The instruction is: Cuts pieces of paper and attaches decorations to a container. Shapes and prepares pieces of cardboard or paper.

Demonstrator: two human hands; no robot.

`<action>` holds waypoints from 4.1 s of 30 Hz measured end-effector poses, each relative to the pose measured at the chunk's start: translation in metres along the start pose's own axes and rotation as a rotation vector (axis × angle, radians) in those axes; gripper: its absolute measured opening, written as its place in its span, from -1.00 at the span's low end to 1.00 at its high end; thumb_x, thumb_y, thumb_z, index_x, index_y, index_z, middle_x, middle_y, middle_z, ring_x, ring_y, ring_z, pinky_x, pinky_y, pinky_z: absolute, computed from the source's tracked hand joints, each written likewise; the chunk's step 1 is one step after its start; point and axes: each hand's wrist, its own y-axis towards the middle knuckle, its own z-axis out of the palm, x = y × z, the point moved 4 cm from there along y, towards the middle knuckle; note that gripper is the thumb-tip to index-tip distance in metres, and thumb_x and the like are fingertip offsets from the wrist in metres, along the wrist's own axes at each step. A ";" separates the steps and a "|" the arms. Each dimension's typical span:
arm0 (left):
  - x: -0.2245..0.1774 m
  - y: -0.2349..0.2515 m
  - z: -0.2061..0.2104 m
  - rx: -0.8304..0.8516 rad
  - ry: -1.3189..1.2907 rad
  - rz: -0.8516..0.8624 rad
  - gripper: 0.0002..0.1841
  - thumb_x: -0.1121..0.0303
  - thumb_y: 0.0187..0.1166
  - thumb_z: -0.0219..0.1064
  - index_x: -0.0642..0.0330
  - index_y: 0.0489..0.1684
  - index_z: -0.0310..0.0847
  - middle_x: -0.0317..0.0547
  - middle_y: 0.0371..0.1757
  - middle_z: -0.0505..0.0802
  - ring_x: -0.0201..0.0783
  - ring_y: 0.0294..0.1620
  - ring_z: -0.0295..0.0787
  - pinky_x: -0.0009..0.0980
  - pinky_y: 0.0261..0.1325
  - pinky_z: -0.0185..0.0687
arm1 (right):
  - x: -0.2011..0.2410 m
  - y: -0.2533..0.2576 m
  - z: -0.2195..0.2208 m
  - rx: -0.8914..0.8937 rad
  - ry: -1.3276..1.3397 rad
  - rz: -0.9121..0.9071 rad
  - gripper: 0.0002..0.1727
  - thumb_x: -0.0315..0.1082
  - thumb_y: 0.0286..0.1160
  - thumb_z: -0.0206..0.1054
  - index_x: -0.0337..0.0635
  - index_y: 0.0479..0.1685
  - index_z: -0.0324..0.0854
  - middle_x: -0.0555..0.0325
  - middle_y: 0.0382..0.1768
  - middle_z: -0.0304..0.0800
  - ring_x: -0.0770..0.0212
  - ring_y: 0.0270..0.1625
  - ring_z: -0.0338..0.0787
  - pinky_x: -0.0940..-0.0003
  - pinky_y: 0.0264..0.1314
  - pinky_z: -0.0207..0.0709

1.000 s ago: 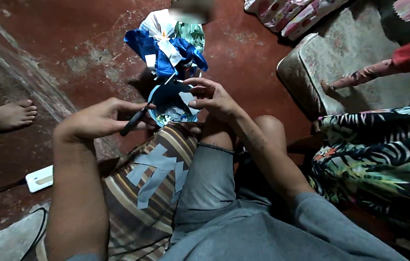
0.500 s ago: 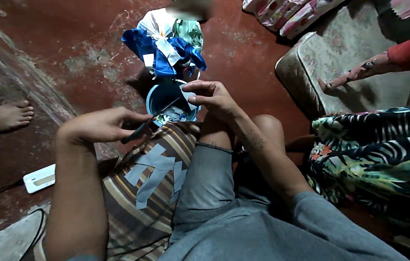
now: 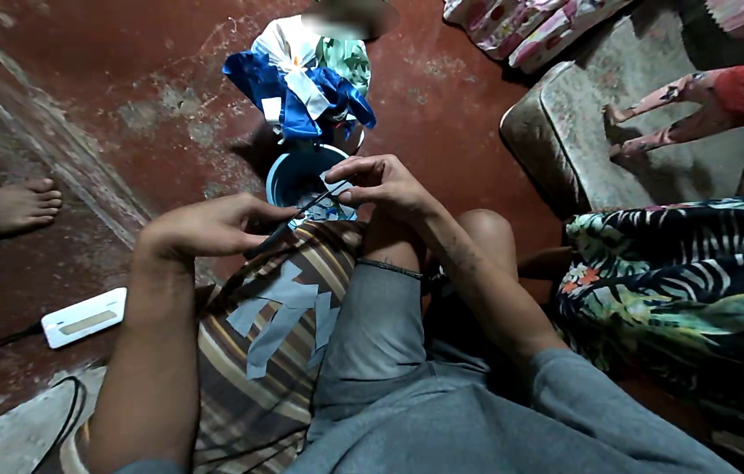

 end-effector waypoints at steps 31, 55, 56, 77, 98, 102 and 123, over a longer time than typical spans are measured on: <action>-0.003 0.006 0.001 0.022 -0.226 0.159 -0.44 0.57 0.47 0.38 0.26 0.56 0.55 -0.02 0.08 0.93 -0.19 0.05 0.92 -0.42 0.08 0.86 | -0.003 0.019 -0.014 0.155 0.004 0.191 -0.66 -0.66 0.25 0.45 -0.38 0.07 0.77 0.07 0.09 0.84 0.41 -0.14 0.78 0.48 -0.09 0.71; 0.002 -0.009 -0.021 -0.313 -0.099 0.048 -0.44 0.52 0.47 0.37 0.19 0.56 0.55 -0.17 0.03 0.95 -0.29 -0.02 0.91 -0.46 -0.02 0.84 | 0.001 0.022 -0.044 -0.120 -0.081 0.094 -0.86 -0.64 0.40 0.41 -0.34 -0.13 0.75 0.15 -0.20 0.87 0.36 -0.14 0.82 0.37 0.06 0.74; 0.001 -0.010 -0.021 -0.312 -0.101 0.051 -0.43 0.51 0.47 0.38 0.18 0.57 0.54 -0.18 0.03 0.95 -0.29 -0.02 0.91 -0.46 -0.01 0.84 | 0.005 0.018 -0.039 -0.129 -0.068 0.086 -0.87 -0.63 0.42 0.40 -0.35 -0.13 0.77 0.16 -0.21 0.88 0.37 -0.15 0.83 0.37 0.05 0.75; 0.000 -0.019 -0.013 0.000 -0.006 -0.100 -0.43 0.48 0.40 0.44 0.15 0.52 0.63 -0.23 -0.08 0.95 -0.40 -0.21 0.89 -0.53 -0.17 0.81 | -0.002 0.003 -0.020 -0.105 0.032 0.021 -0.64 -0.63 0.39 0.35 -0.44 0.20 0.71 -0.03 0.12 0.83 0.33 -0.18 0.80 0.41 -0.13 0.73; 0.003 0.006 0.004 0.065 -0.054 0.066 -0.45 0.34 0.48 0.40 0.12 0.55 0.61 -0.22 -0.01 0.94 -0.41 -0.11 0.90 -0.49 -0.05 0.84 | 0.001 0.002 -0.007 0.060 0.011 0.097 -0.69 -0.68 0.30 0.43 -0.41 0.05 0.77 0.00 0.09 0.84 0.35 -0.23 0.80 0.44 -0.19 0.73; 0.001 0.010 0.008 0.068 -0.095 0.056 -0.45 0.38 0.48 0.37 0.14 0.55 0.61 -0.18 0.02 0.94 -0.38 -0.10 0.90 -0.49 -0.05 0.83 | 0.002 0.002 -0.004 0.085 0.000 0.093 -0.70 -0.68 0.28 0.43 -0.40 0.03 0.78 0.01 0.10 0.83 0.35 -0.17 0.81 0.43 -0.15 0.75; 0.002 0.007 0.005 0.071 -0.091 -0.012 -0.46 0.61 0.44 0.38 0.21 0.49 0.65 -0.11 -0.06 0.95 -0.35 -0.16 0.90 -0.49 -0.09 0.82 | 0.000 0.006 -0.007 0.171 0.005 0.099 -0.64 -0.68 0.23 0.45 -0.43 0.08 0.76 -0.01 0.10 0.82 0.34 -0.15 0.81 0.44 -0.16 0.75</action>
